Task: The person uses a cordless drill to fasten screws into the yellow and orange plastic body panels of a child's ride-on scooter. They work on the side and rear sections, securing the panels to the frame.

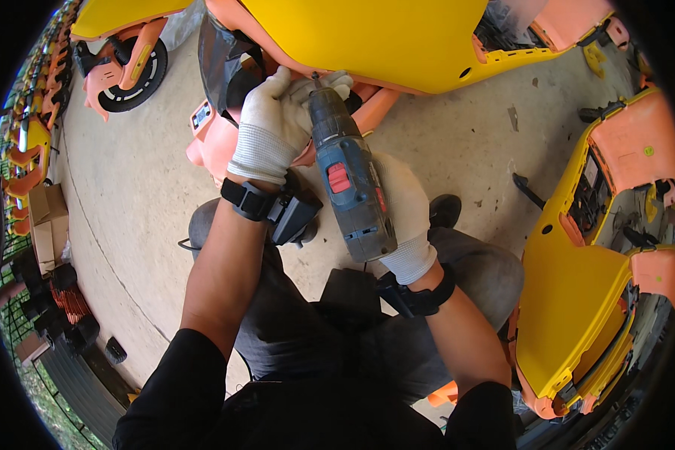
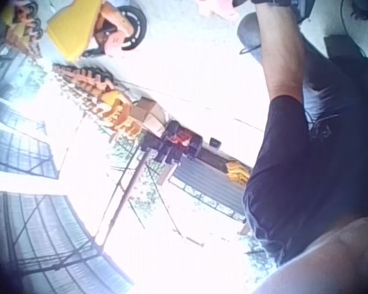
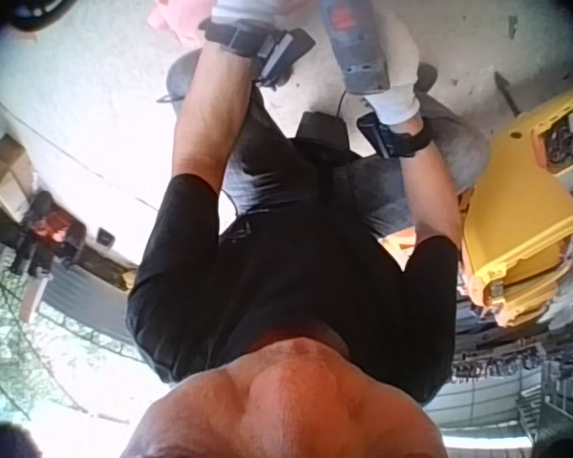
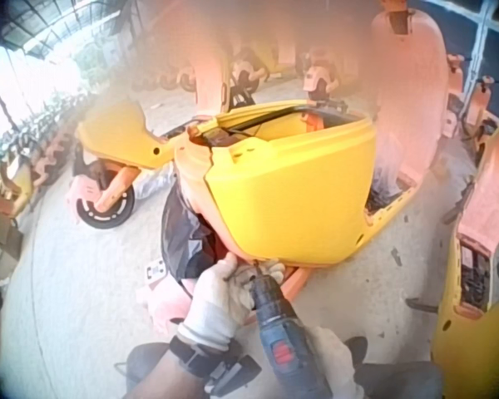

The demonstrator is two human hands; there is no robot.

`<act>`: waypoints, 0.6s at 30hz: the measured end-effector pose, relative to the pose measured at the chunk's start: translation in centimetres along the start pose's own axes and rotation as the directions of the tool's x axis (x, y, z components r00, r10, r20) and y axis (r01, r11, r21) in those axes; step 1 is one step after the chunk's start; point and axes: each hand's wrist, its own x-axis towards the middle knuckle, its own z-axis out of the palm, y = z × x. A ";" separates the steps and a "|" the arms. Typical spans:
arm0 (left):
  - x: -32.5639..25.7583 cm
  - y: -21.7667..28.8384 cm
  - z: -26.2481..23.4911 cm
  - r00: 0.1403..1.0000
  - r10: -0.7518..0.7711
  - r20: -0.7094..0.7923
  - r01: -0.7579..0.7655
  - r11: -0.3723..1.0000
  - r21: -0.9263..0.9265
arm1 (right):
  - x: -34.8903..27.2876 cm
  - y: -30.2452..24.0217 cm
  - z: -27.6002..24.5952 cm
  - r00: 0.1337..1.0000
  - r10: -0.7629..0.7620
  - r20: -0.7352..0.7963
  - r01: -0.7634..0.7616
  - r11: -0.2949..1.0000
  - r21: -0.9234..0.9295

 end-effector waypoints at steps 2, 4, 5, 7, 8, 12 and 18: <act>0.0 0.0 -0.1 1.000 0.005 0.003 -0.005 1.000 0.001 | 0.0 -0.1 0.3 0.999 -0.031 -0.019 0.030 0.999 -0.035; -0.1 0.0 0.0 1.000 0.004 -0.002 -0.004 1.000 -0.010 | -0.1 -0.1 0.4 0.999 0.044 -0.004 -0.044 0.999 0.013; -0.1 -0.1 0.0 1.000 0.002 -0.002 -0.002 1.000 -0.011 | -0.1 -0.1 0.4 0.997 0.080 0.005 -0.080 0.996 0.038; -0.1 -0.1 0.1 1.000 0.000 0.000 0.000 1.000 -0.013 | -0.1 -0.2 0.6 0.992 0.124 0.013 -0.125 0.990 0.066; -0.1 -0.2 0.2 1.000 0.009 -0.008 -0.009 1.000 -0.005 | -0.1 -0.3 0.6 0.992 0.123 0.009 -0.123 0.990 0.073; -0.3 -0.1 0.3 1.000 0.019 -0.003 -0.019 1.000 0.023 | -0.3 -0.3 1.0 0.994 0.109 0.002 -0.109 0.990 0.085; -0.2 -0.2 0.1 1.000 0.026 -0.004 -0.026 0.999 0.033 | -0.2 -0.5 1.0 0.992 0.120 0.029 -0.123 0.988 0.094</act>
